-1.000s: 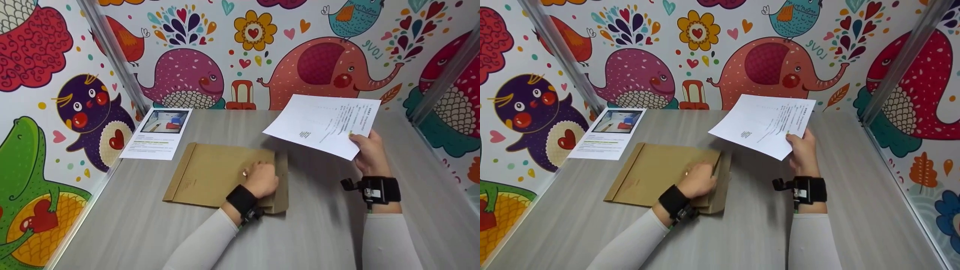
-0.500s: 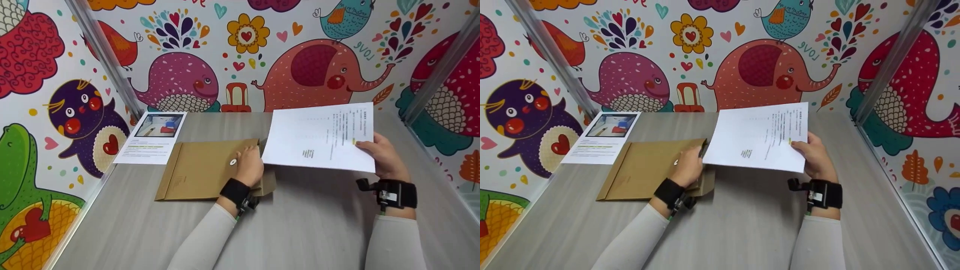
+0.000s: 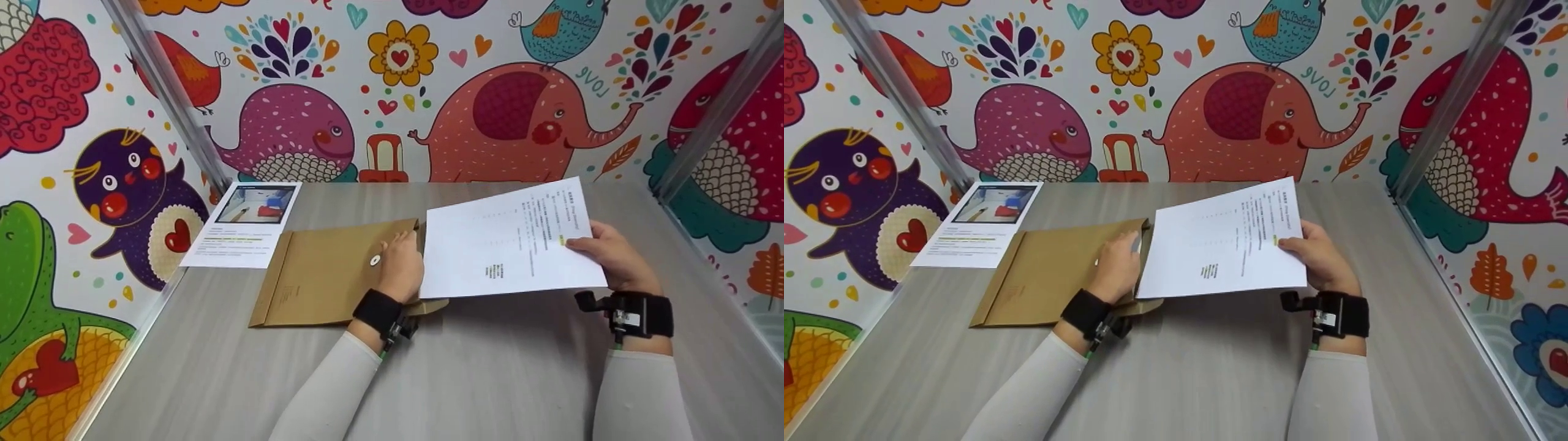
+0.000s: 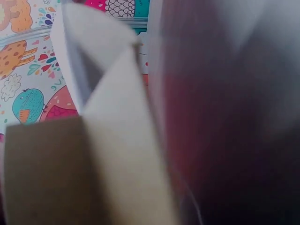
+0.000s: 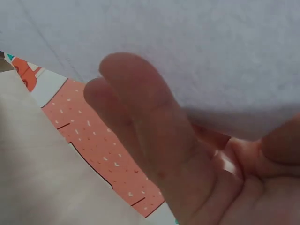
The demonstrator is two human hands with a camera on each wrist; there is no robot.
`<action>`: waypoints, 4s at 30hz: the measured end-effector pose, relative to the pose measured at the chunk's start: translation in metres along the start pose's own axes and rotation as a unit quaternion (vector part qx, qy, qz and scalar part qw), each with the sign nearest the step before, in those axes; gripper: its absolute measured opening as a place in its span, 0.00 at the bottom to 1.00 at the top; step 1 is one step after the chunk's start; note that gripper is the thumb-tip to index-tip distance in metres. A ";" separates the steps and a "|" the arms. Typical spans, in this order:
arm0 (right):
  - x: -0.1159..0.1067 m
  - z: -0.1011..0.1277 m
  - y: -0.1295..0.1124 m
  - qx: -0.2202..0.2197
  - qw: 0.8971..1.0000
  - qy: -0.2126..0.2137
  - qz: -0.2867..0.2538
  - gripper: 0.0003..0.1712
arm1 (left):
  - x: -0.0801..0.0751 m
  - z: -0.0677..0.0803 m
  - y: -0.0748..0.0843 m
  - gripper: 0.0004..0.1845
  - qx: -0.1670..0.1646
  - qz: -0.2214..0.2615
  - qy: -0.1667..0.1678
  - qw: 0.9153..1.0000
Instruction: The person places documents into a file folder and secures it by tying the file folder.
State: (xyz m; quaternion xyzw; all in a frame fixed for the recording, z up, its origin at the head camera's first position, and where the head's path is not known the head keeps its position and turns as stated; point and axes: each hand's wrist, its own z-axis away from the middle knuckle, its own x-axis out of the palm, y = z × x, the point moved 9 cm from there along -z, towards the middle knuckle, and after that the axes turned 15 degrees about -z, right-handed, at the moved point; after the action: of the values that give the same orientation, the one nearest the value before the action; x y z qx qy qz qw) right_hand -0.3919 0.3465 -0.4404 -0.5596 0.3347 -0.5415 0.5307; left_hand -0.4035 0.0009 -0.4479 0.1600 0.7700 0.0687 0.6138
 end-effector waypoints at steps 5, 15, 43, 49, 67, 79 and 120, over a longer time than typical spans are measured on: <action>0.005 -0.006 0.007 0.013 1.000 -0.007 0.024 0.29 | -0.004 0.001 0.002 0.23 0.008 -0.015 0.018 1.000; 0.009 -0.016 0.021 0.034 0.999 -0.028 0.005 0.29 | -0.005 0.002 0.006 0.24 0.009 0.011 0.016 1.000; 0.141 -0.050 0.050 -0.029 0.998 -0.020 0.050 0.30 | -0.016 0.022 0.048 0.21 0.051 -0.038 0.041 0.997; 0.133 -0.047 0.046 -0.026 0.996 0.061 0.053 0.23 | -0.018 0.021 0.045 0.20 0.043 -0.023 0.040 0.998; 0.162 -0.042 0.048 -0.087 0.974 0.101 0.184 0.11 | -0.029 0.029 0.059 0.20 0.074 -0.003 0.064 0.995; 0.179 -0.053 0.067 -0.098 0.971 0.044 0.212 0.20 | -0.027 0.044 0.079 0.21 0.123 -0.007 0.068 0.990; 0.066 -0.030 0.013 -0.033 0.989 0.098 0.106 0.23 | 0.025 0.029 0.089 0.27 0.095 0.059 -0.055 0.992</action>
State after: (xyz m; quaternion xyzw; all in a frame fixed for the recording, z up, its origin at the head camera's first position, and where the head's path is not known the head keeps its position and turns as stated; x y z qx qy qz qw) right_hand -0.4056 0.2742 -0.4403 -0.4821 0.4600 -0.5234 0.5310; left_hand -0.3661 0.0904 -0.4511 0.2667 0.7272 0.0227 0.6321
